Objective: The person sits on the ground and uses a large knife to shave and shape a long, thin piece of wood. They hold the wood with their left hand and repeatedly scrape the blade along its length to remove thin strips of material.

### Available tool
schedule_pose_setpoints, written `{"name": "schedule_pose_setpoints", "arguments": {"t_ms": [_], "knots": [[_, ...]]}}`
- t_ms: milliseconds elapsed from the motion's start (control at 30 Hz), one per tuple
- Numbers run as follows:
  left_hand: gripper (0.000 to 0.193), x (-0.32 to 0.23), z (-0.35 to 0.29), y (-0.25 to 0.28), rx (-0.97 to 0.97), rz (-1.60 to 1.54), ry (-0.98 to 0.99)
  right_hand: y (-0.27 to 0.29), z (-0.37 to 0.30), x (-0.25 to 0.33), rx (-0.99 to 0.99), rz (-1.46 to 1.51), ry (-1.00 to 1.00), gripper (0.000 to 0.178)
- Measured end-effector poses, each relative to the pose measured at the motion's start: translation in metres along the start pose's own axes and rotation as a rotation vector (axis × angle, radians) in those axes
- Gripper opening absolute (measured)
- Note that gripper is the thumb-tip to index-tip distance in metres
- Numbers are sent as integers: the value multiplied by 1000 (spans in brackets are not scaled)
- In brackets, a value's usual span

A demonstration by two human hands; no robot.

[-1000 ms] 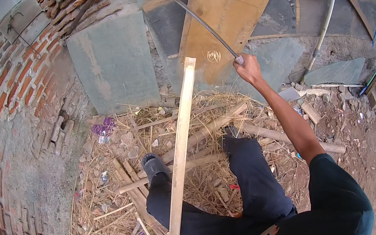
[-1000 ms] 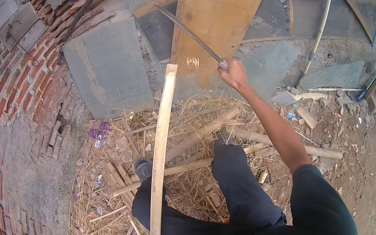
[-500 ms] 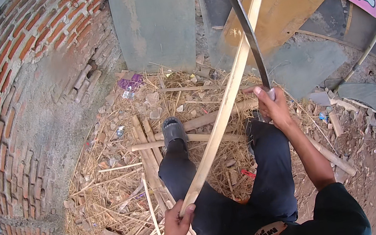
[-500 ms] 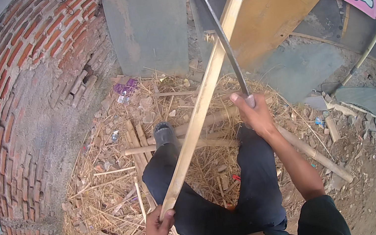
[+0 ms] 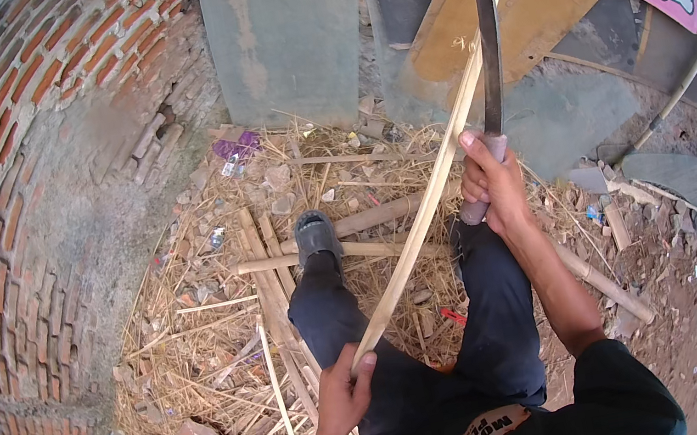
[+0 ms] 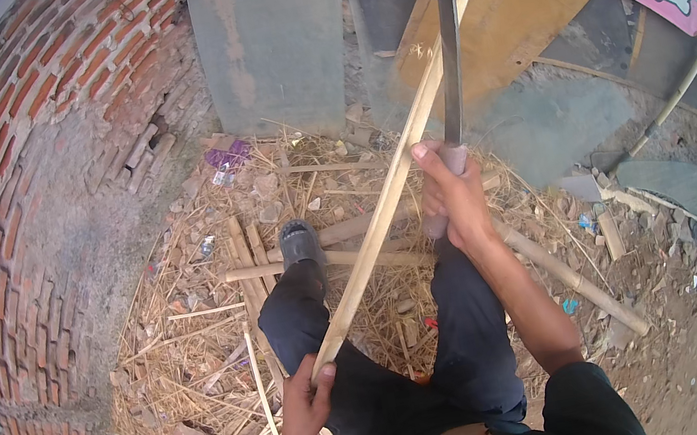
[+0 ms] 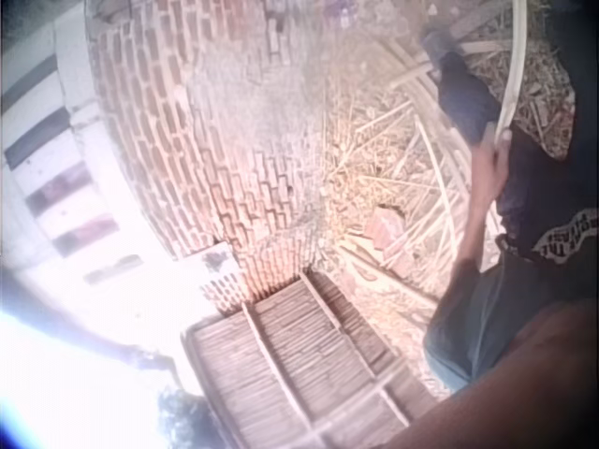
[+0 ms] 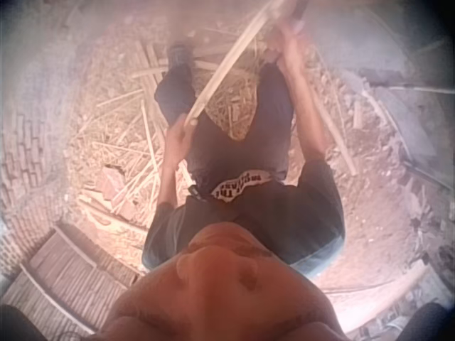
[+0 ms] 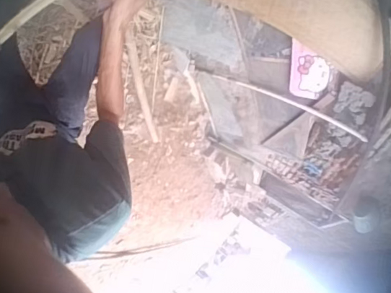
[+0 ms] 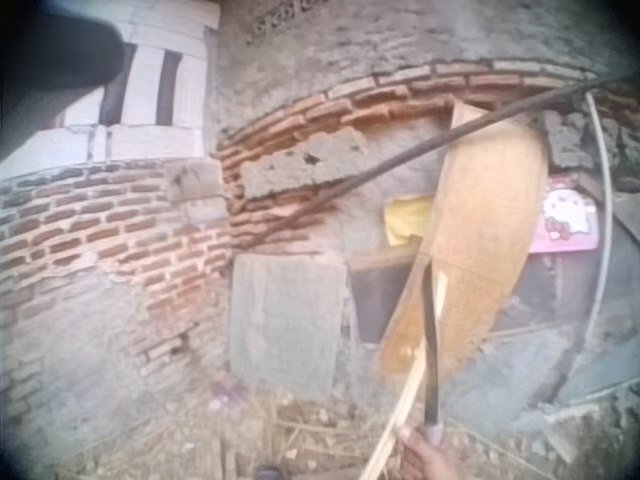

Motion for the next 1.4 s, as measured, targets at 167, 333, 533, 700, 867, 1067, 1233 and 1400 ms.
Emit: {"name": "schedule_pose_setpoints", "arguments": {"t_ms": [167,333,533,700,867,1067,1233,1400], "knots": [[23,-2,-4,2,-21,67,-7,-5,-2,-6,71,72,-42,29],[33,9,5,1,218,-7,77,-11,-6,-3,104,180,-50,24],[39,-21,28,-12,262,-306,-132,-21,-20,2,126,224,-70,31],[34,-15,42,-52,506,-528,-16,-22,-19,4,144,158,-60,32],[43,-24,44,-49,281,-240,-115,13,-2,21,91,-233,237,29],[46,-31,50,-43,145,-136,-124,23,-23,34,206,-968,816,43],[39,-50,52,-40,57,-51,-77,11,-50,24,245,-1310,1005,56],[39,-65,54,-43,-32,20,-86,-4,-67,14,358,-1345,1119,59]]}}
Point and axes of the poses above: each hand's wrist, its own z-axis towards the middle knuckle, its own y-axis out of the back of the hand, x = y × z, the point moved 7 cm from there along z, towards the middle knuckle, and after that the axes turned 9 degrees about -x, right-handed, at the moved point
